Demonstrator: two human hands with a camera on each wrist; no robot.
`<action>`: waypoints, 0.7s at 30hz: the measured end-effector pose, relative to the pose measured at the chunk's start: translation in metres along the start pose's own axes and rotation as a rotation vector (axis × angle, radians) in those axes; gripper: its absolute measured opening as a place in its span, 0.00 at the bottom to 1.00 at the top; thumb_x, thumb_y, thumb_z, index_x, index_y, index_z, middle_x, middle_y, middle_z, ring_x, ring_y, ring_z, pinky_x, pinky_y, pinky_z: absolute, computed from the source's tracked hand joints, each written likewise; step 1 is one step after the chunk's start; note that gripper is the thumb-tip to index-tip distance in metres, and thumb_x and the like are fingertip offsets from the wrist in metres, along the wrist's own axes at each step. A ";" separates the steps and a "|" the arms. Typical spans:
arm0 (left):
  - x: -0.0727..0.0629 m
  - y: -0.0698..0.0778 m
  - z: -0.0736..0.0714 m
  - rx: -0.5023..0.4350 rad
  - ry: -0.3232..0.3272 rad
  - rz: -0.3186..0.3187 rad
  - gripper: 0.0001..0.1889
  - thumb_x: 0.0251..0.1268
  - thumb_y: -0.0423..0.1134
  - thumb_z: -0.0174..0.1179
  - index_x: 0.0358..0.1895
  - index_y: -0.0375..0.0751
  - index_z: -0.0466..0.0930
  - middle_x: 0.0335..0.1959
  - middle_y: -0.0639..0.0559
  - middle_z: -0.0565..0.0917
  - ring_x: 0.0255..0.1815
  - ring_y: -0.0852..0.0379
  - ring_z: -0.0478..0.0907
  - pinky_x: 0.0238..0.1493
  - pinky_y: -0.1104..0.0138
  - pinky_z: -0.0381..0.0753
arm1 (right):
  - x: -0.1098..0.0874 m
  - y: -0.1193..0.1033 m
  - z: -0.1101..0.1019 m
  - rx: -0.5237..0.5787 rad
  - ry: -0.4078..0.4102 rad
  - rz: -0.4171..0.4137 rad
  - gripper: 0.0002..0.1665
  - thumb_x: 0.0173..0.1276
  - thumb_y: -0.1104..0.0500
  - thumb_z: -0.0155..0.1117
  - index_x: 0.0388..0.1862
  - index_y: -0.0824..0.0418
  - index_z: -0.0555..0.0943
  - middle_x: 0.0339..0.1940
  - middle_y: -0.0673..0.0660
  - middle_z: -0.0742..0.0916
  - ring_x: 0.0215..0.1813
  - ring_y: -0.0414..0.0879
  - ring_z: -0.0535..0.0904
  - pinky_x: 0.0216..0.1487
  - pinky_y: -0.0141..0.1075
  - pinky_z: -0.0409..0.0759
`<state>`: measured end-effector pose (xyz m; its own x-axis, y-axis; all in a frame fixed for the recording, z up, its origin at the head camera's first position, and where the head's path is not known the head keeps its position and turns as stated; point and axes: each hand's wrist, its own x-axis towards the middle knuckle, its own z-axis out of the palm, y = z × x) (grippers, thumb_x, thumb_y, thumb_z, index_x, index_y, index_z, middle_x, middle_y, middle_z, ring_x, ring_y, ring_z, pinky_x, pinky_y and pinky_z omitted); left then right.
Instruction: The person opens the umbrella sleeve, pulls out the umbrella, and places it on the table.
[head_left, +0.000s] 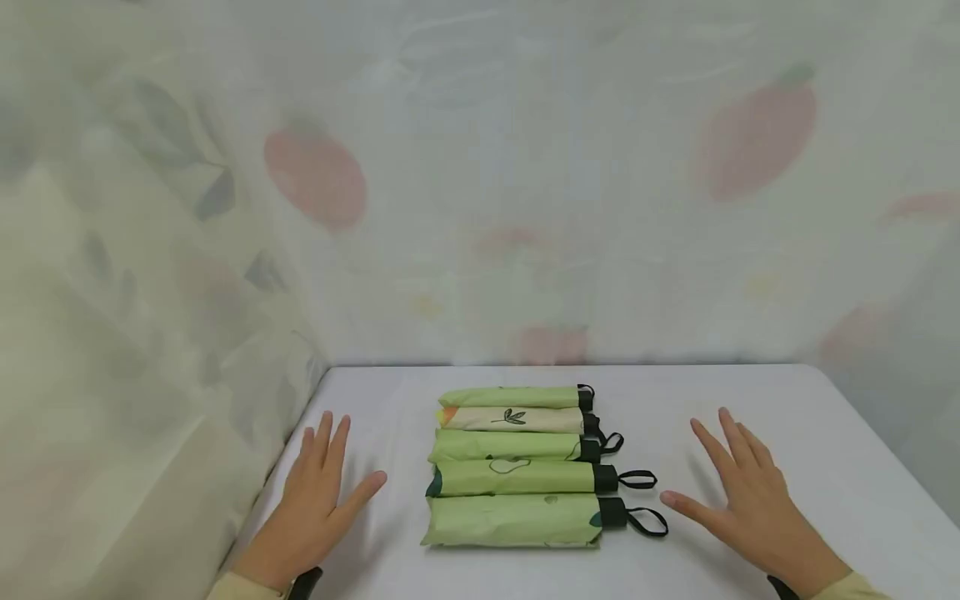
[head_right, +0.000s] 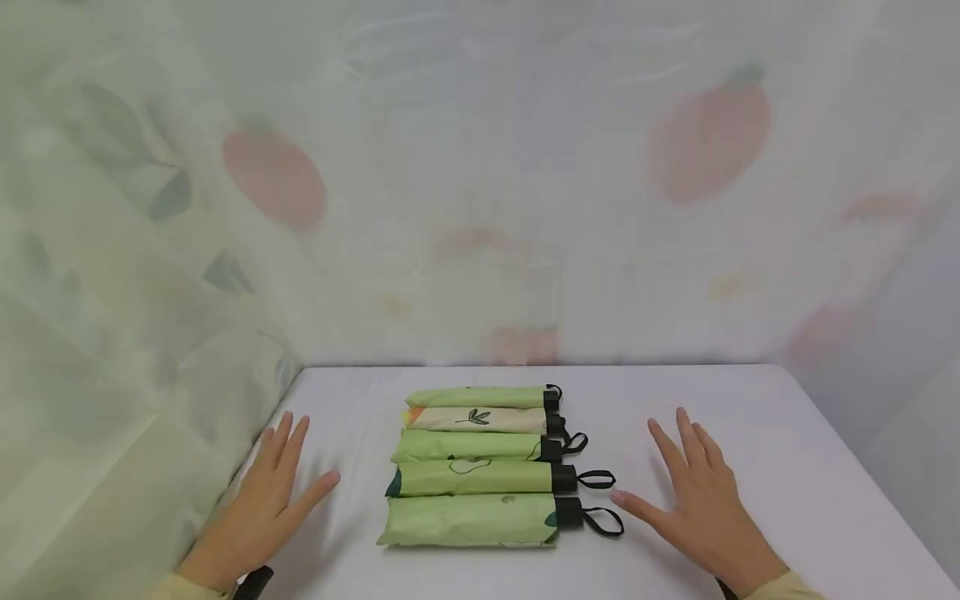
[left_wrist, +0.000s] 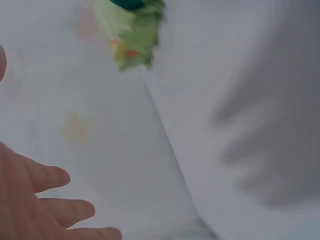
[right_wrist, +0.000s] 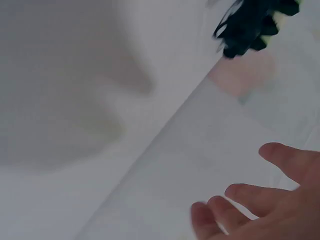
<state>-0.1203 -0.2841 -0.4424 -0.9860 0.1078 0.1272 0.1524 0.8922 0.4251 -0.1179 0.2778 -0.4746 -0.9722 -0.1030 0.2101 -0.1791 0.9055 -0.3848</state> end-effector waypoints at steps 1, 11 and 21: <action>0.001 0.003 0.001 -0.036 -0.005 -0.006 0.51 0.81 0.69 0.53 0.91 0.44 0.40 0.91 0.35 0.38 0.89 0.23 0.38 0.77 0.20 0.53 | 0.002 -0.004 0.001 0.045 -0.002 -0.010 0.65 0.65 0.29 0.77 0.91 0.51 0.56 0.91 0.70 0.51 0.85 0.77 0.51 0.65 0.83 0.63; 0.011 0.037 0.030 -0.358 -0.126 -0.197 0.42 0.70 0.69 0.68 0.80 0.52 0.71 0.66 0.50 0.85 0.54 0.58 0.87 0.49 0.61 0.91 | 0.009 -0.042 0.018 0.236 0.047 -0.123 0.34 0.68 0.44 0.82 0.70 0.49 0.82 0.64 0.49 0.88 0.57 0.51 0.88 0.52 0.43 0.93; 0.007 0.040 0.056 -0.407 -0.235 -0.320 0.31 0.73 0.66 0.66 0.52 0.38 0.90 0.32 0.54 0.90 0.31 0.58 0.87 0.32 0.65 0.85 | 0.011 -0.049 0.037 0.295 -0.073 -0.173 0.26 0.65 0.50 0.84 0.60 0.50 0.87 0.52 0.42 0.89 0.48 0.38 0.87 0.46 0.33 0.91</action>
<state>-0.1247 -0.2237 -0.4744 -0.9688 -0.0040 -0.2479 -0.1886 0.6606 0.7267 -0.1254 0.2169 -0.4866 -0.9301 -0.2830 0.2342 -0.3673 0.7153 -0.5945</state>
